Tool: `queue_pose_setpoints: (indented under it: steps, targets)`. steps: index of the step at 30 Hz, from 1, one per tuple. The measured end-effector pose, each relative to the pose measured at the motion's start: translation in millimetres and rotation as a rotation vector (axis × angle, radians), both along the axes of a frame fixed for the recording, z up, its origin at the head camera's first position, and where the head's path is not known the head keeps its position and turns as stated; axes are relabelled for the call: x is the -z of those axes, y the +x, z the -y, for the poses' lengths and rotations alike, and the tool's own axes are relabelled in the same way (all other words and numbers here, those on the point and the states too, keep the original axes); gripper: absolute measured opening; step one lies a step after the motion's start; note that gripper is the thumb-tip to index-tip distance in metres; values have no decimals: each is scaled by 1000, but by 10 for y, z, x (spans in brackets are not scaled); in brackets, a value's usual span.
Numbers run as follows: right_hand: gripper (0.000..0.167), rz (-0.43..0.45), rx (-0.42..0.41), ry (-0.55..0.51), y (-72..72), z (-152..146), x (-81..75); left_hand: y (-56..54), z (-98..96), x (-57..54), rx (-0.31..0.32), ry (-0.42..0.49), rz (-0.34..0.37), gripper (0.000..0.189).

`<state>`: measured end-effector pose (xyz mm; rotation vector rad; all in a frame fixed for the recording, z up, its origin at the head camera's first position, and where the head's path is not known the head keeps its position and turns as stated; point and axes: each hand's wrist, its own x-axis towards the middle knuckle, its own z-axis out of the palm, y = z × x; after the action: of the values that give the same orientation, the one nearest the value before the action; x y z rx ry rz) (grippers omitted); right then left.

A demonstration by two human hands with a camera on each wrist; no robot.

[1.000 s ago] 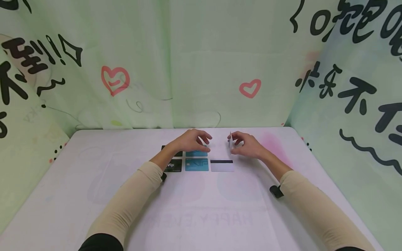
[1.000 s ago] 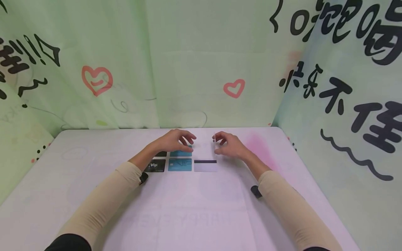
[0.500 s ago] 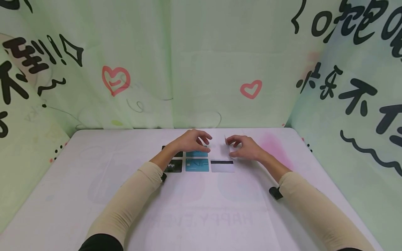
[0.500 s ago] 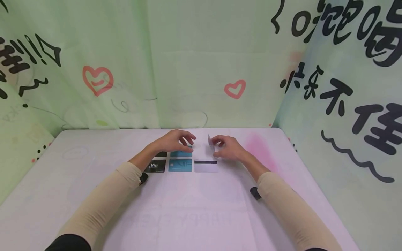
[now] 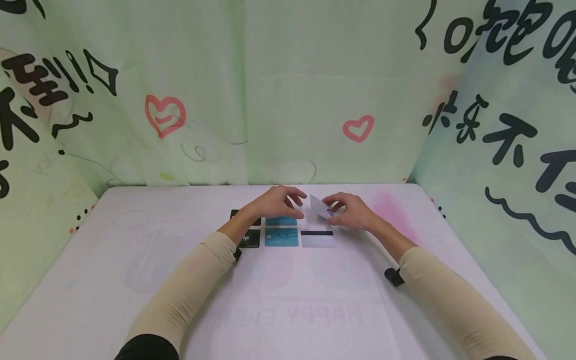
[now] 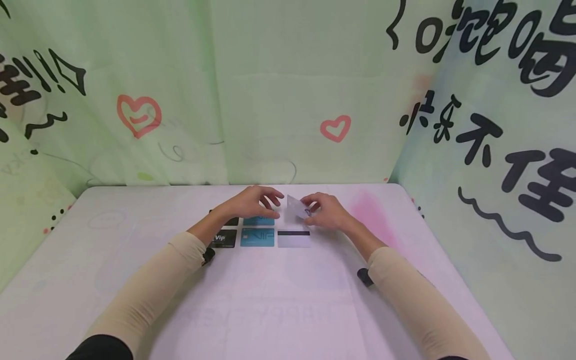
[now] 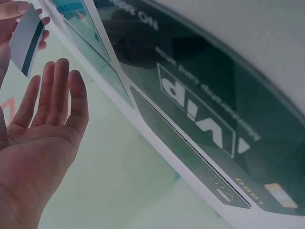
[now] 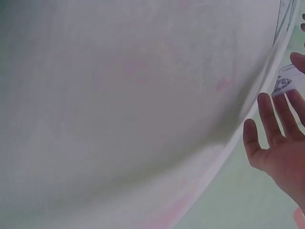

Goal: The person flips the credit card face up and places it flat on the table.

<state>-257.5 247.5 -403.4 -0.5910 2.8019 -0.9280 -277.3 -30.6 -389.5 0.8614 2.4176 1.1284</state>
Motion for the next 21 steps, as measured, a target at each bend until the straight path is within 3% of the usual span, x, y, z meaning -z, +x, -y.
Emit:
queue_pose_setpoints:
  steps: [8, 21]
  targets:
    - [55, -48, -11, 30, 21, 24, -22, 2, -49, -5, -10, -22, -20, 60]
    - [54, -48, -2, 54, 72, 67, -73, 0, -112, -5, -21, -40, -23, 63]
